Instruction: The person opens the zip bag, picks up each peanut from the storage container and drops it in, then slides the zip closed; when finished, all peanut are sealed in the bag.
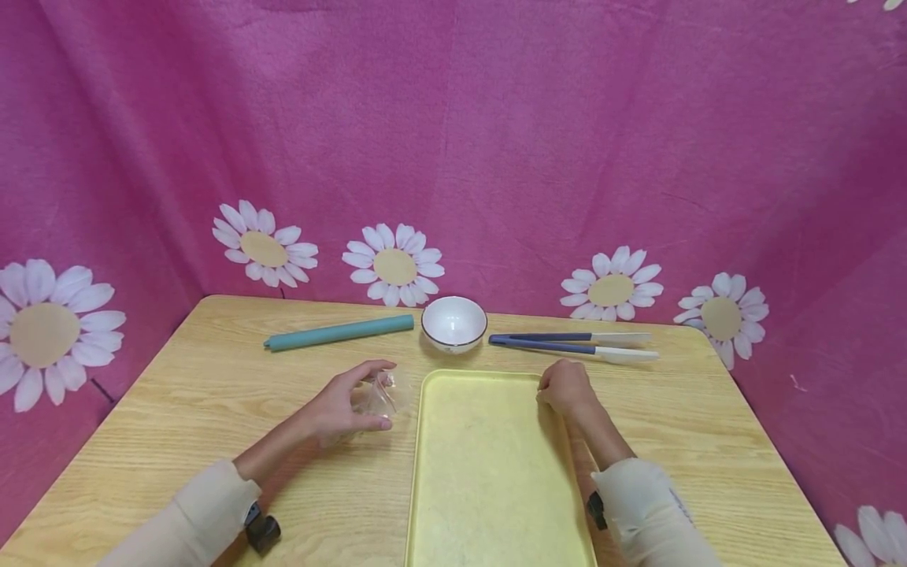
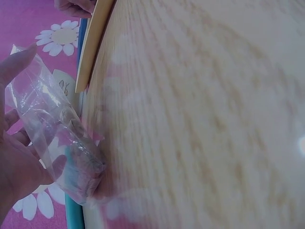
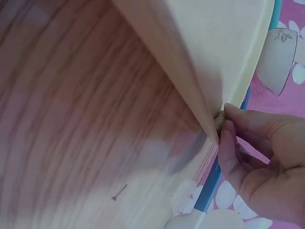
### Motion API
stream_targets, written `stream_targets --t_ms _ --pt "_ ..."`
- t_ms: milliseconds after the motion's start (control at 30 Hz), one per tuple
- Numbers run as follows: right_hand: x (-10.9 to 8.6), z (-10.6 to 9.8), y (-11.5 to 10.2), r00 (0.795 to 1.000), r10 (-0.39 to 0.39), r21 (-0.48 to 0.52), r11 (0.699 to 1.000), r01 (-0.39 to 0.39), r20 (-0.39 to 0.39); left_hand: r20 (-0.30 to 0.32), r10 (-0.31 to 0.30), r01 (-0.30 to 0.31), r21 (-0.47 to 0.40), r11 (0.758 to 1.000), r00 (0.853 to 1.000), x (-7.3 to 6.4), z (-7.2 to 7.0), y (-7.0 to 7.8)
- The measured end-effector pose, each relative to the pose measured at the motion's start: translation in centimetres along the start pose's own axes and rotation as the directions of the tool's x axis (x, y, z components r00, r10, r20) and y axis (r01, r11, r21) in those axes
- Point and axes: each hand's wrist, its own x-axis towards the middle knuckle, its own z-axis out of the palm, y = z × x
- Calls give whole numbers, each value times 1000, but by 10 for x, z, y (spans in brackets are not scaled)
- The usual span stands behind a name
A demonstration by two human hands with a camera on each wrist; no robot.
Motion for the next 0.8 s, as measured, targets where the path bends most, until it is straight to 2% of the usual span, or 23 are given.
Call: stream_targets --t_ms 167,400,533,667,800 --pt "-2 -1 0 999 35 99 994 -35 7 2 8 -8 -10 1000 1000 -1 0 2" --pt "-4 -5 -9 993 105 271 956 -115 54 -2 5 -5 -10 1000 1000 -1 1 2" --pt "-4 -5 -24 994 99 403 909 -106 37 1 -18 18 -21 1000 1000 -1 1 2" --pt "-4 -2 -41 999 30 549 835 -34 17 5 -30 30 -39 999 1000 -1 1 2" --pt "-4 3 -58 1000 -27 623 782 21 0 7 -31 31 -42 999 1000 -1 1 3"
